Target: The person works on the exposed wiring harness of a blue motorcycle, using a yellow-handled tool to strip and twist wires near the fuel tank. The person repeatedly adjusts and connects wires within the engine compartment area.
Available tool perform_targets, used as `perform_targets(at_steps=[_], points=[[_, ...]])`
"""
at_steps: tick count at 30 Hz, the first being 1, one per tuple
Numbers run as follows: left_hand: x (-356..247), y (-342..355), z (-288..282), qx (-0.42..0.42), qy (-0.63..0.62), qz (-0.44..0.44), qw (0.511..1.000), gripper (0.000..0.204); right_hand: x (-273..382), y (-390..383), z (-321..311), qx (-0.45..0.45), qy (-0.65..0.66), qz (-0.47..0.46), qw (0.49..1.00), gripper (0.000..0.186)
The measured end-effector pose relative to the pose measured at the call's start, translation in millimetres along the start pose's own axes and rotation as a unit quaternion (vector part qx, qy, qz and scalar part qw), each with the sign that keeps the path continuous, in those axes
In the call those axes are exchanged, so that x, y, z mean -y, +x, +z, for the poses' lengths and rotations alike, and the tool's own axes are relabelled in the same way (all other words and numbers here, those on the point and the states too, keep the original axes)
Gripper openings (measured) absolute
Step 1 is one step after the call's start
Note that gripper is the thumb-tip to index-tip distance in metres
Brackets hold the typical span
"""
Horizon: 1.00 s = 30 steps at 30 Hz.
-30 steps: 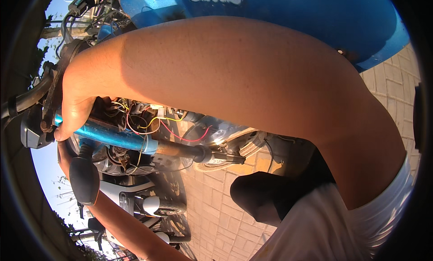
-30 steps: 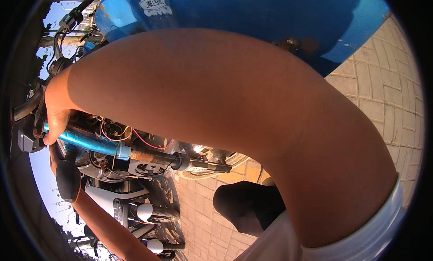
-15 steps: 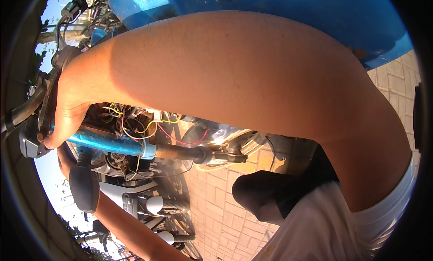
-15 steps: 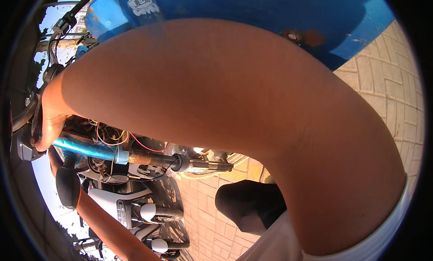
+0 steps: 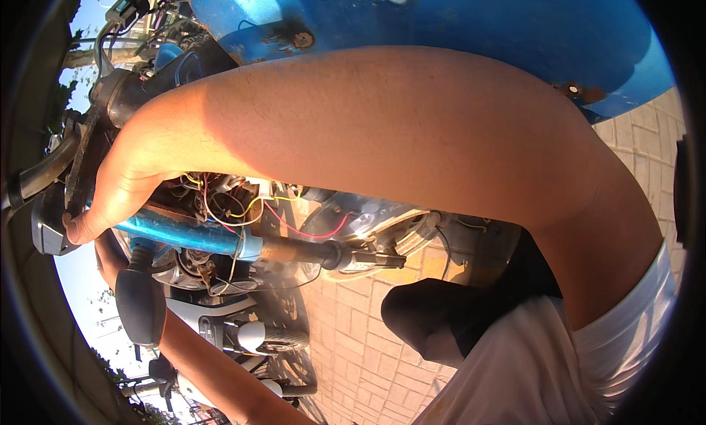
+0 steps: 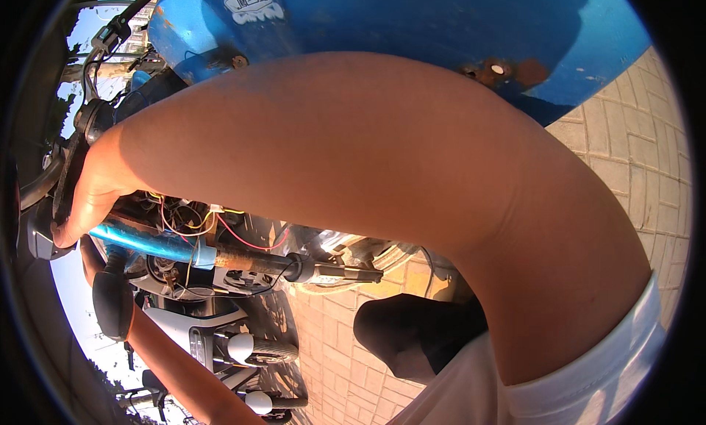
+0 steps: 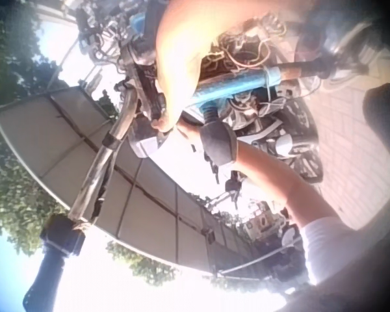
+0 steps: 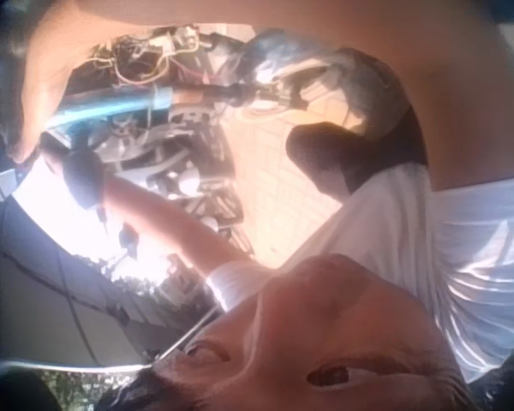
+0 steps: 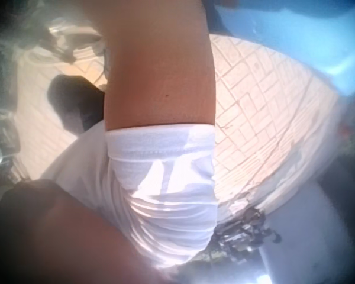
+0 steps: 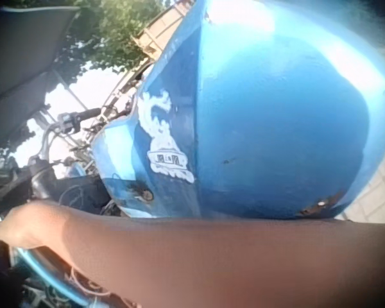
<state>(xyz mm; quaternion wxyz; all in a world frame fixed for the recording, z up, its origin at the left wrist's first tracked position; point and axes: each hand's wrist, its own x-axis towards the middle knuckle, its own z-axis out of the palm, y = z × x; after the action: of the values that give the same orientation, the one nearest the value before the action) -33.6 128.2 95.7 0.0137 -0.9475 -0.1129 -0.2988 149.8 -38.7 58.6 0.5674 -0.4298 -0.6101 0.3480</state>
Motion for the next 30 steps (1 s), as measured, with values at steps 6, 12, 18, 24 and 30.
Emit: perform_targets(at_steps=[6, 12, 18, 24, 30], points=[[8, 0, -1, -0.009, -0.049, -0.061, 0.997, 0.071, -5, -25, 9, -0.169, -0.115, -0.051, 0.978, 0.07], [15, -2, 1, -0.033, -0.02, -0.004, 0.999, 0.062, -19, -97, 17, -0.277, -0.12, 0.076, 0.95, 0.027], [16, 0, 1, -0.032, 0.01, -0.056, 0.998, 0.065, -59, -81, 55, -0.176, 0.282, -0.038, 0.943, 0.088], [17, 0, -1, -0.026, 0.019, -0.019, 0.999, 0.065, -71, -34, 63, -0.264, 0.273, -0.11, 0.918, 0.067], [15, 1, 4, -0.051, -0.078, -0.03, 0.995, 0.073, -67, -22, 48, -0.213, 0.15, -0.088, 0.961, 0.042]])
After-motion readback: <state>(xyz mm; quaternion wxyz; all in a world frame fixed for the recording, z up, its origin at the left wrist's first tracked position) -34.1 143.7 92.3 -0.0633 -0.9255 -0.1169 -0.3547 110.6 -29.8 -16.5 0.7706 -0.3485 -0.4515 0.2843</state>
